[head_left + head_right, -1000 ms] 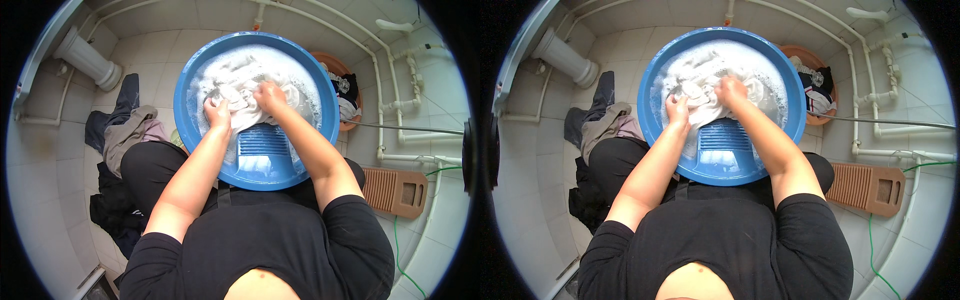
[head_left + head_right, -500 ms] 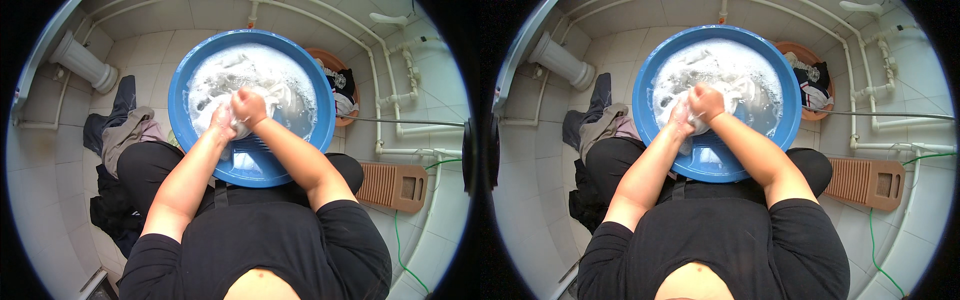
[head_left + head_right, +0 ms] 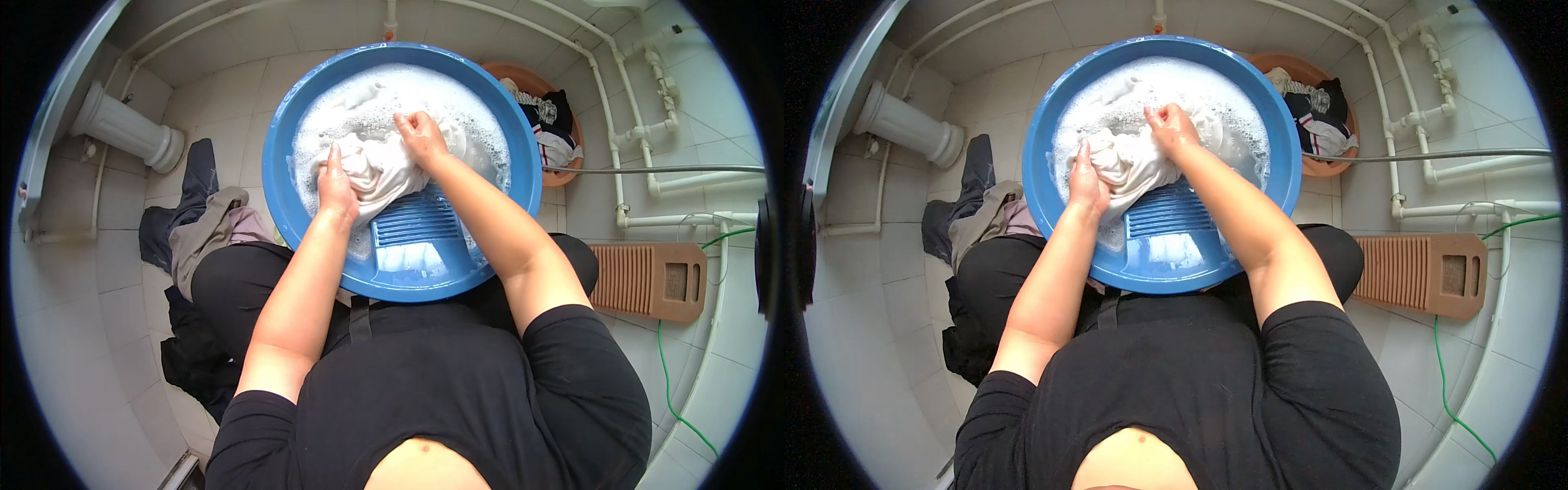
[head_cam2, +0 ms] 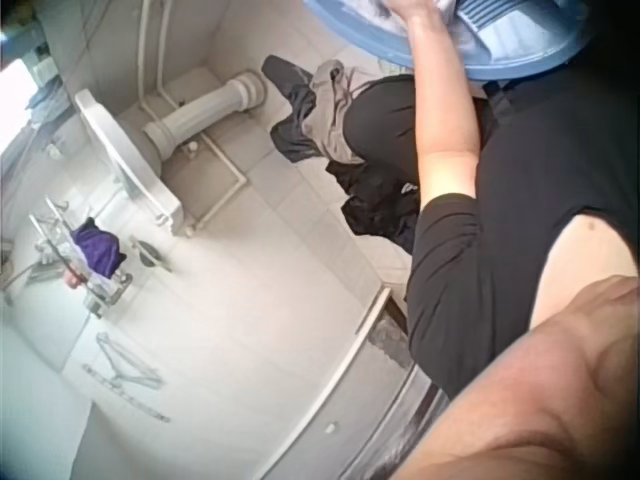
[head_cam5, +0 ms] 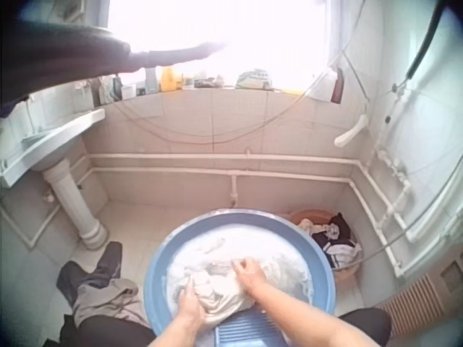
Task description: The person hand-washes a white cloth in a blue basin filled with soapy water. They repeatedly submerge, scrub, and wring the cloth using both hands, occasionally lifting it to squeeze out water before returning it to the basin.
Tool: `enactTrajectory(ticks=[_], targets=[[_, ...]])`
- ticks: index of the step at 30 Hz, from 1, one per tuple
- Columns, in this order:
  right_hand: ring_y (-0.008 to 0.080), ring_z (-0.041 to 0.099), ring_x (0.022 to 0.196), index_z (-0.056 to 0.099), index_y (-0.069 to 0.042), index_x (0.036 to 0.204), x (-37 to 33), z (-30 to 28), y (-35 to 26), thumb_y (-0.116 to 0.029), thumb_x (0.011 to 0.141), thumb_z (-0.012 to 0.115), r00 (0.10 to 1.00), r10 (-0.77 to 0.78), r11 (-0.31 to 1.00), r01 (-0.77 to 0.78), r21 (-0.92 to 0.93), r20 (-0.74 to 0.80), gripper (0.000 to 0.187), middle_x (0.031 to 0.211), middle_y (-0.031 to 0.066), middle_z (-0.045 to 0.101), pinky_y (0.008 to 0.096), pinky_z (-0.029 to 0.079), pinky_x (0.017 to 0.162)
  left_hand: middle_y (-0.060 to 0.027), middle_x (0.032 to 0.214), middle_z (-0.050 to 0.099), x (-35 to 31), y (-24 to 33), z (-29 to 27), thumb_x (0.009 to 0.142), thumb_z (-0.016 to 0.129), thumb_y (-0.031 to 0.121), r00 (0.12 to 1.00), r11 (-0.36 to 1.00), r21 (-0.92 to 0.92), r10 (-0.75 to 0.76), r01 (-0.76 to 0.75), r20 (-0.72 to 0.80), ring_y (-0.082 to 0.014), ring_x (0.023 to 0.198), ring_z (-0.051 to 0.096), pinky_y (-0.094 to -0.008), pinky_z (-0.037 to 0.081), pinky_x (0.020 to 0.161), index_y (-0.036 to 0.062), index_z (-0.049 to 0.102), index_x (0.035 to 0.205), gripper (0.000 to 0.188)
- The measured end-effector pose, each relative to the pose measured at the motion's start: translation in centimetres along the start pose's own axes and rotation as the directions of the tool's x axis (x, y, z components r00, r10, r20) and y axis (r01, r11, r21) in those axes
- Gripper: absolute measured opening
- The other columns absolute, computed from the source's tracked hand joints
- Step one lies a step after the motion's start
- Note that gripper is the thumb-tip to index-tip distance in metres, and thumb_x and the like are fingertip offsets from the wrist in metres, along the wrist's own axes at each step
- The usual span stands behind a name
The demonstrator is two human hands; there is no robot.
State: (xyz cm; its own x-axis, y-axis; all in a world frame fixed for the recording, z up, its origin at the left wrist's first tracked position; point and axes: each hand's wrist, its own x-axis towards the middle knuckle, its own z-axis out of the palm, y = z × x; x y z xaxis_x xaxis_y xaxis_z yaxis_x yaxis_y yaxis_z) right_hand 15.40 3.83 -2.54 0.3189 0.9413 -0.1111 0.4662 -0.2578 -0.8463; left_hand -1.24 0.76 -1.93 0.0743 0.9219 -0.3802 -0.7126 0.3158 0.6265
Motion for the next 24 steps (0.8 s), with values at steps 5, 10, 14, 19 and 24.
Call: enactTrajectory(ticks=[5, 10, 14, 19, 24], targets=[[0.0340, 0.058, 0.085, 0.062, -0.001, 0.083, -1.3, -2.3, 3.1, -0.039, 0.074, 0.064, 0.861, -0.407, 0.847, 0.481, -0.226, 0.306, 0.039, 0.085, 0.0182, 0.061, 0.0398, 0.045, 0.076, -0.0274, 0.135, 0.024, -0.3, -1.2, -1.1, 0.062, 0.077, 0.030, 0.926, 0.229, 0.972, 0.377, -0.058, -0.033, -0.0379, 0.124, 0.030, -0.0455, 0.031, 0.099, -0.0026, 0.035, 0.126, 0.083], [0.0338, 0.053, 0.074, 0.052, -0.002, 0.071, -5.2, -3.8, -1.5, -0.022, 0.077, 0.063, 0.749, -0.572, 0.734, 0.649, -0.199, 0.336, 0.023, 0.074, 0.0172, 0.054, 0.0384, 0.043, 0.068, -0.0214, 0.140, 0.023, -3.5, 0.2, 1.7, 0.059, 0.077, 0.032, 0.885, -0.335, 0.867, 0.157, -0.369, 0.438, -0.0370, 0.131, 0.020, -0.0499, 0.014, 0.106, 0.0115, 0.028, 0.136, 0.094], [0.0214, 0.058, 0.078, 0.058, -0.003, 0.088, -6.1, -6.3, -5.5, -0.026, 0.079, 0.065, 0.767, -0.396, 0.900, 0.434, 0.046, 0.504, 0.025, 0.082, 0.0102, 0.060, 0.0317, 0.045, 0.071, -0.0123, 0.104, 0.061, -4.6, 4.0, 4.8, 0.060, 0.075, 0.028, 0.877, -0.105, 0.875, -0.154, -0.473, 0.455, -0.0251, 0.103, 0.055, -0.0418, 0.037, 0.093, 0.0107, 0.054, 0.117, 0.063], [0.0117, 0.054, 0.090, 0.058, -0.002, 0.101, -6.2, -5.0, -1.6, -0.030, 0.077, 0.066, 0.829, -0.320, 0.703, -0.116, 0.701, 0.459, 0.038, 0.094, 0.0055, 0.061, 0.0281, 0.043, 0.083, -0.0130, 0.095, 0.063, -5.0, 5.4, 5.2, 0.074, 0.067, 0.027, 0.851, 0.819, 0.548, -0.158, -0.170, 0.500, -0.0244, 0.082, 0.062, -0.0350, 0.048, 0.077, -0.0038, 0.059, 0.102, 0.042], [0.0139, 0.057, 0.083, 0.061, -0.003, 0.098, -5.5, -4.8, -0.1, -0.029, 0.076, 0.065, 0.771, -0.164, 0.980, 0.053, 0.194, 0.615, 0.035, 0.089, 0.0070, 0.062, 0.0272, 0.045, 0.074, -0.0220, 0.120, 0.051, -2.1, 6.0, 2.7, 0.086, 0.047, 0.030, 0.938, 0.949, -0.224, -0.143, 0.220, 0.317, -0.0341, 0.107, 0.053, -0.0447, 0.040, 0.095, -0.0060, 0.043, 0.121, 0.050]])
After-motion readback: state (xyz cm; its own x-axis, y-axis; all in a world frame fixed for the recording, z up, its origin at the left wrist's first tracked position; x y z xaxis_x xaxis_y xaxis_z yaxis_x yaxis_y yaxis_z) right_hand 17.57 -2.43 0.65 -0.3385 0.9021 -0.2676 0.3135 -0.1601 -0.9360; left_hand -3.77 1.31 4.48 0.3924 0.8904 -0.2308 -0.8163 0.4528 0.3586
